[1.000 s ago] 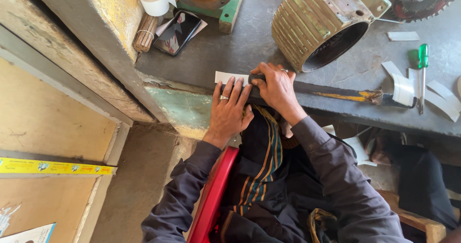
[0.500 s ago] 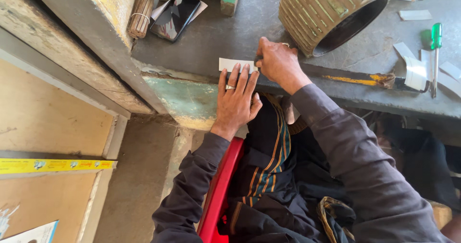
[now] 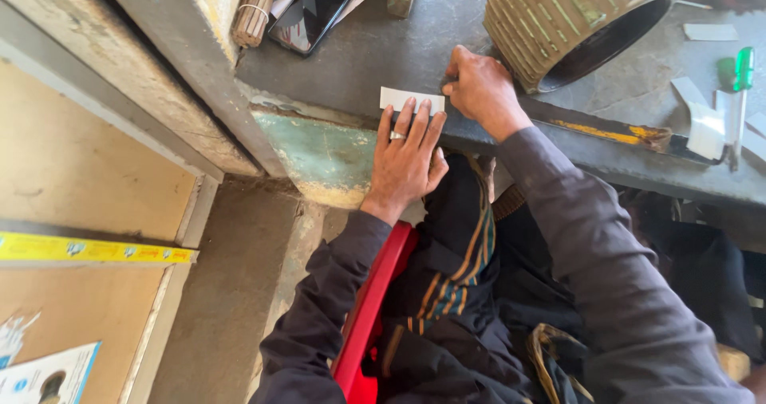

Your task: The person prepares insulating paper strips for an electric motor, folding the edges by hand and creasing them against a metal bar on a workbench.

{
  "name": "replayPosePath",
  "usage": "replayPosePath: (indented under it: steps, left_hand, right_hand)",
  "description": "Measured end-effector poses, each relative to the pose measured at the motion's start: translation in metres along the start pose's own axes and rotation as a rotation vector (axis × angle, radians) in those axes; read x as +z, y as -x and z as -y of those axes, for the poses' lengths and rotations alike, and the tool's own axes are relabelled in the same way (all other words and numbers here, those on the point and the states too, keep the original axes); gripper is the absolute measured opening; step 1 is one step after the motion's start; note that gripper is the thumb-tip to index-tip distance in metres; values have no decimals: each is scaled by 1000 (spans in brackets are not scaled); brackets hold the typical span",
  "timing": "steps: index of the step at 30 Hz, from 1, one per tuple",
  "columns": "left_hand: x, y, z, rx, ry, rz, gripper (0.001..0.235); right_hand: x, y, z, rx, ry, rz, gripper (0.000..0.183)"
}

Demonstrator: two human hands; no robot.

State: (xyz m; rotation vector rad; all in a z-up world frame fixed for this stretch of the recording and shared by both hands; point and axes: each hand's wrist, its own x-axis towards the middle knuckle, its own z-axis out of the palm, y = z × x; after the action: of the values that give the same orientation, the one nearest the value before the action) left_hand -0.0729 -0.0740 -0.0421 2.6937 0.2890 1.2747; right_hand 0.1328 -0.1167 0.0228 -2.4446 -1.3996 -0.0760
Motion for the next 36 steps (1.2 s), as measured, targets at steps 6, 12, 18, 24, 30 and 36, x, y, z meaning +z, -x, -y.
replayPosePath:
  steps: [6, 12, 18, 24, 30, 36]
  left_hand:
    - [-11, -7, -3, -12, 13, -5, 57]
    - [-13, -6, 1, 2, 21, 8, 58]
    - [-21, -15, 6, -22, 80, 58, 60]
    - [-28, -24, 7, -56, 127, 64, 50]
    - [-22, -57, 22, -36, 104, 176, 32]
    - [-14, -74, 43, 39, 125, 266, 31]
  right_hand:
    - [-5, 10, -12, -48, -335, -80, 29]
    - [-4, 32, 1, -177, -331, -151, 22]
    - [-7, 76, 32, -261, -203, -355, 12]
    - [-16, 90, 37, -307, -202, -388, 18]
    - [-19, 94, 39, -307, -56, -492, 18]
    - [-16, 97, 31, -345, -118, -435, 23]
